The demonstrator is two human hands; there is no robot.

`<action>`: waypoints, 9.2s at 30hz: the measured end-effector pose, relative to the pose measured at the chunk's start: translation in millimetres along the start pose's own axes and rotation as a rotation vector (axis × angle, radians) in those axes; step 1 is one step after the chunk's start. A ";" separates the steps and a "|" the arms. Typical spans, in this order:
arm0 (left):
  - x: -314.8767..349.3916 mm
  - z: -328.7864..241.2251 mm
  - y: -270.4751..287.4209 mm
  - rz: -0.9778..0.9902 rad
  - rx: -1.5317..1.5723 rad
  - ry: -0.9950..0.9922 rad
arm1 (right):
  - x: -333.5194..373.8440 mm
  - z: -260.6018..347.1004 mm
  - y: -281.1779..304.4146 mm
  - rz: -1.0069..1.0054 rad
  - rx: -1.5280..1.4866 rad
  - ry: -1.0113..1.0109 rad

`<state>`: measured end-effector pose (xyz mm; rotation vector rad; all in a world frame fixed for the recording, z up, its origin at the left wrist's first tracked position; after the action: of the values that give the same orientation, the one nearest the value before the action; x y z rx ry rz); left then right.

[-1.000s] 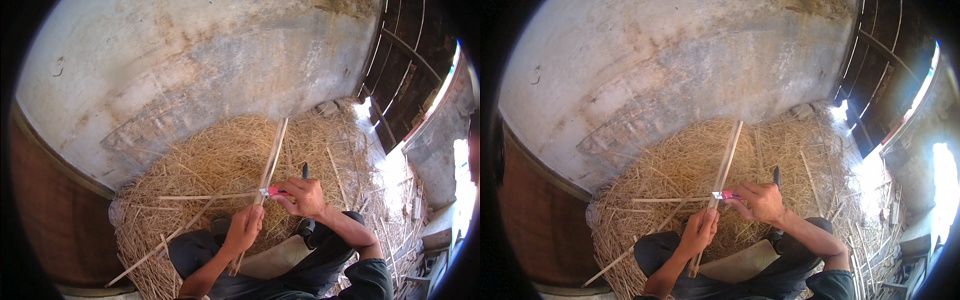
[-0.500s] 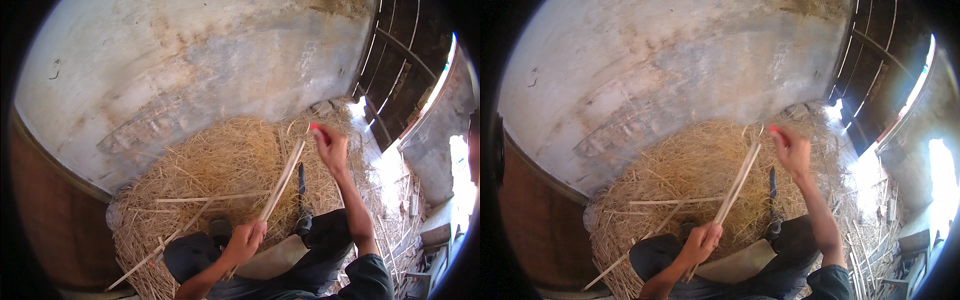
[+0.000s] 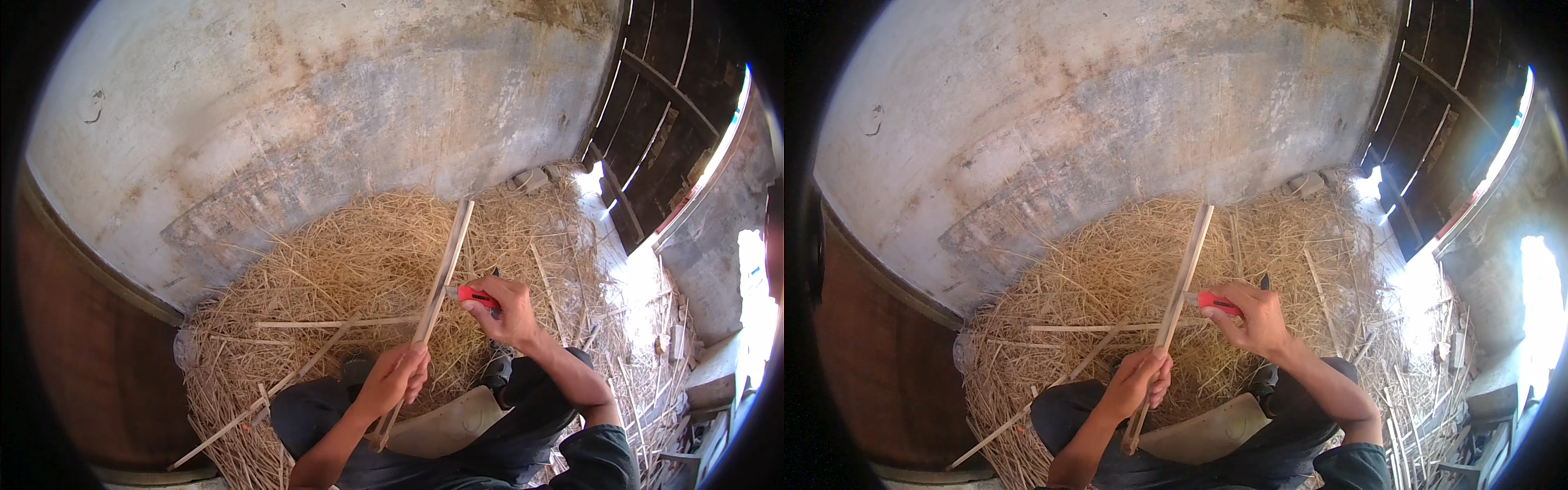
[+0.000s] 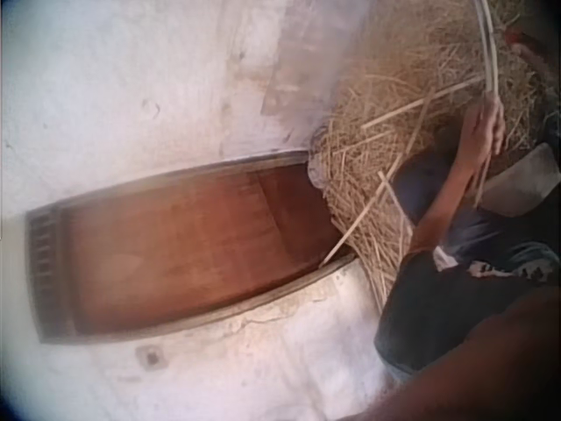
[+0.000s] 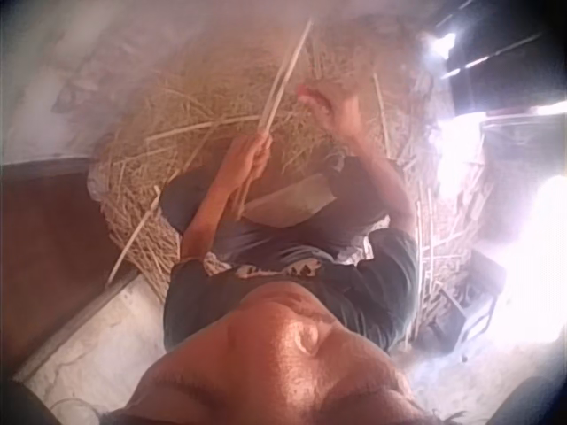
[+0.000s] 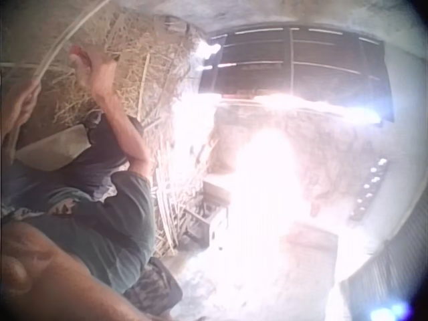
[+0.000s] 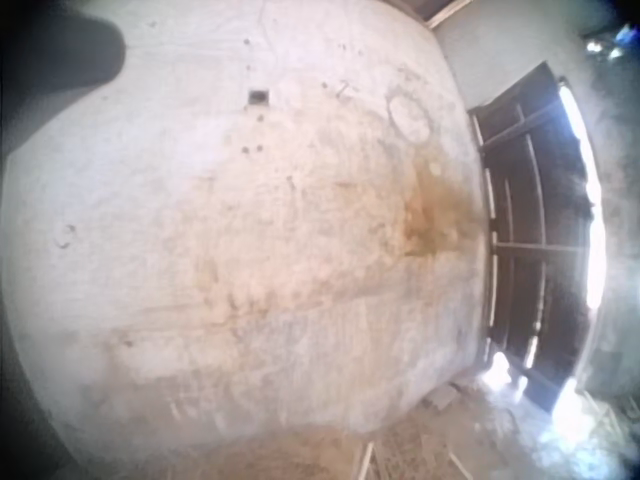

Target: The person sits on a bed of straw and uses a red utility knife to sharpen the end of a thin wooden stick. They hold the stick with their left hand and scrape the blade along the wood to create a point, occasionally rotating the stick to work on different sides.

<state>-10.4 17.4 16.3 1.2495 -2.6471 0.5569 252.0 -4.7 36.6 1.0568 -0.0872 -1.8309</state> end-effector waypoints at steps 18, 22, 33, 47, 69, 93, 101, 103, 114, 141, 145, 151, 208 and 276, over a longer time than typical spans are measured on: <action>-12.5 -11.0 -34.3 -0.020 -0.230 -0.069 | -1.8 -1.1 4.6 -0.028 -0.673 -0.598; -18.6 2.4 -32.7 -0.122 -0.303 -0.244 | 0.2 -4.6 8.4 0.006 -0.601 -0.587; -22.6 5.2 -26.9 -0.244 -0.262 -0.261 | 2.1 4.0 16.0 -0.010 0.093 0.198; -18.0 2.2 -25.2 -0.326 -0.417 -0.352 | 7.0 12.6 8.4 -0.023 0.266 0.219; -9.5 7.4 -17.3 -0.353 -0.433 -0.342 | 8.1 8.1 8.9 -0.019 0.199 0.220; 4.2 9.0 -10.4 -0.351 -0.530 -0.373 | -33.9 -30.1 48.0 -0.301 0.232 0.041; -1.7 3.7 -13.0 -0.386 -0.535 -0.430 | 6.3 20.2 -0.9 0.072 0.175 0.192; -2.8 2.2 -14.5 -0.396 -0.550 -0.457 | 7.3 22.3 -5.2 0.066 0.169 0.213; -1.7 -3.5 -17.5 -0.416 -0.678 -0.493 | 4.8 18.8 -10.1 0.004 0.136 0.273; -39.8 6.0 16.2 -0.479 -0.322 -0.550 | -15.5 -69.0 36.0 0.269 0.374 -0.358; -46.4 -8.3 20.5 -0.584 -0.039 -0.543 | -16.5 -68.0 44.4 0.135 0.325 -0.373; -50.8 -15.6 10.9 -0.512 0.220 -0.528 | -14.5 -60.5 42.9 0.000 0.183 -0.335; -29.0 -5.5 -21.3 0.080 0.143 -0.239 | 14.0 -5.4 -0.5 0.083 -0.394 -0.162; -15.4 8.3 -36.4 -0.452 -0.856 -0.580 | -16.0 6.7 21.7 -0.277 0.371 0.021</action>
<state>27.6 3.9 13.7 1.7254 -2.3261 -1.0262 265.0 -6.1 61.1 1.4016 -0.2889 -2.1035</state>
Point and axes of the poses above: each hand's wrist, its own x-axis away from the middle knuckle, its own y-axis out of the back of the hand, z = x × y, the point moved 1 cm from there along -x, towards the middle knuckle, and after that the axes turned 9 degrees about -z, right-handed, at the moved point
